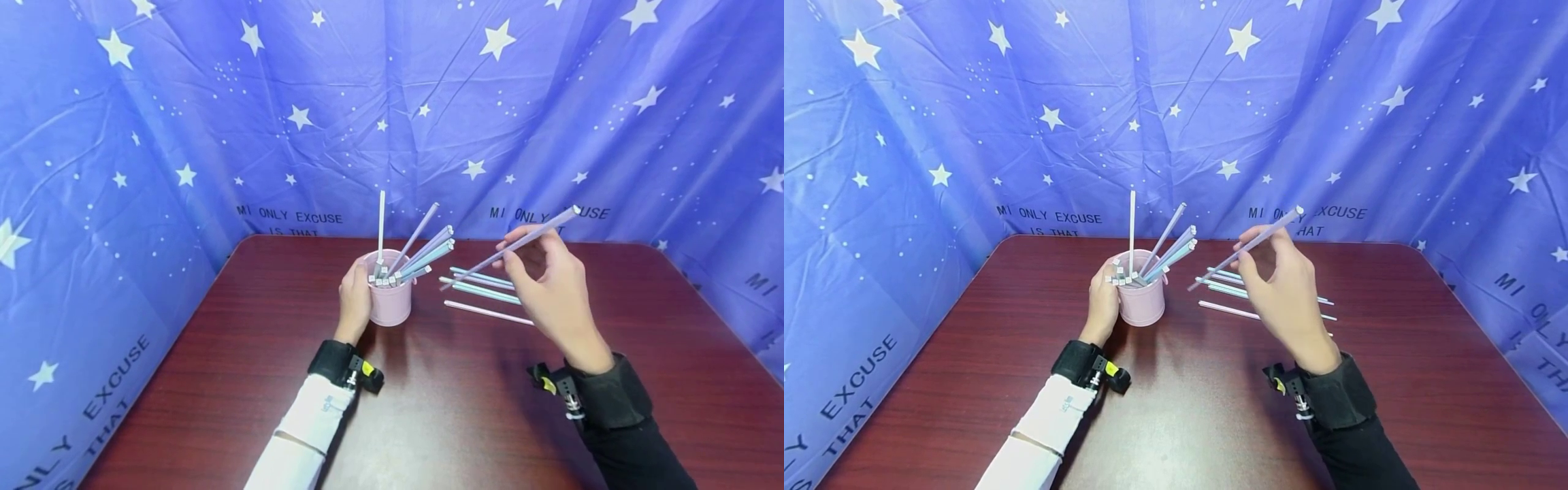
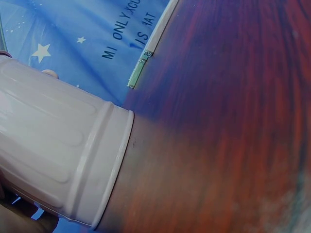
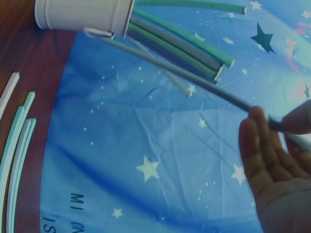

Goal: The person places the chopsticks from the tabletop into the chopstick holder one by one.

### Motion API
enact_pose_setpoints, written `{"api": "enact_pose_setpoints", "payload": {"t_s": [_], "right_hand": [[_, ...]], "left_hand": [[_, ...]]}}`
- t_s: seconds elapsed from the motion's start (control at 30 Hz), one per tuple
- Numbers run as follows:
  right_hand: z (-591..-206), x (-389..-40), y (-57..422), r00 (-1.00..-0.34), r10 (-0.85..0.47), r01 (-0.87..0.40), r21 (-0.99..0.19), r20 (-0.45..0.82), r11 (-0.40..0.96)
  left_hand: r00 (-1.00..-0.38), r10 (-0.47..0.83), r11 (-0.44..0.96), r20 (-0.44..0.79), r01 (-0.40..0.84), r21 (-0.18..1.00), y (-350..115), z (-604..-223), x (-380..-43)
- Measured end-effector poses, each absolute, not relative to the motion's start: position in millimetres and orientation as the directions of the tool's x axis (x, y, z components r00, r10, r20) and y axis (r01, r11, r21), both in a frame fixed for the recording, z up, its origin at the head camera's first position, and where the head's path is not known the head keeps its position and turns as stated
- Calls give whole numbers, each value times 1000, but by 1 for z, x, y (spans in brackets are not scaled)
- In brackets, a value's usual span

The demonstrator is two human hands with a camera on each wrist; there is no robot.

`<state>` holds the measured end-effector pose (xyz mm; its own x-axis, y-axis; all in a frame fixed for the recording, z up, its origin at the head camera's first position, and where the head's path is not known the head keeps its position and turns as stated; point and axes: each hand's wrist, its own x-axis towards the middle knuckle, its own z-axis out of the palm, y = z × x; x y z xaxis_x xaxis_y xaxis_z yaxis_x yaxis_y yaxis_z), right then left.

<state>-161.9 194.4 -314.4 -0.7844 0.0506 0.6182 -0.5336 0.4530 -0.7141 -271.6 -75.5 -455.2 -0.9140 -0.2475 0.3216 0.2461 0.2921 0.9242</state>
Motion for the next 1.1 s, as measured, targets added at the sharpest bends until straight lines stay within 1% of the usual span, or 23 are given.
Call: {"api": "enact_pose_setpoints", "payload": {"t_s": [0.1,0.2,0.23,0.37,0.57,0.77,1.0,1.1], "right_hand": [[-313,-159,189,-753,40,-603,-713,657,359],[-315,-160,182,-730,11,-646,-695,684,315],[-316,-160,180,-727,-3,-655,-692,687,302],[-321,-162,170,-733,-54,-665,-697,678,268],[-322,-163,162,-697,-35,-706,-677,716,207],[-323,-167,159,-745,-101,-666,-728,659,164],[-326,-170,167,-757,-94,-649,-728,646,223],[-329,-174,173,-779,-97,-619,-736,619,276]], "left_hand": [[-915,-254,293,313,236,927,-75,-455,-272],[-920,-251,291,300,224,930,-74,-448,-268],[-922,-249,287,297,223,932,-73,-440,-261],[-921,-250,294,298,221,930,-73,-440,-262],[-919,-249,292,305,229,928,-73,-441,-262],[-913,-251,288,321,246,925,-74,-441,-261],[-929,-224,236,294,241,941,-74,-441,-261],[-931,-224,228,287,237,945,-73,-440,-260]]}}
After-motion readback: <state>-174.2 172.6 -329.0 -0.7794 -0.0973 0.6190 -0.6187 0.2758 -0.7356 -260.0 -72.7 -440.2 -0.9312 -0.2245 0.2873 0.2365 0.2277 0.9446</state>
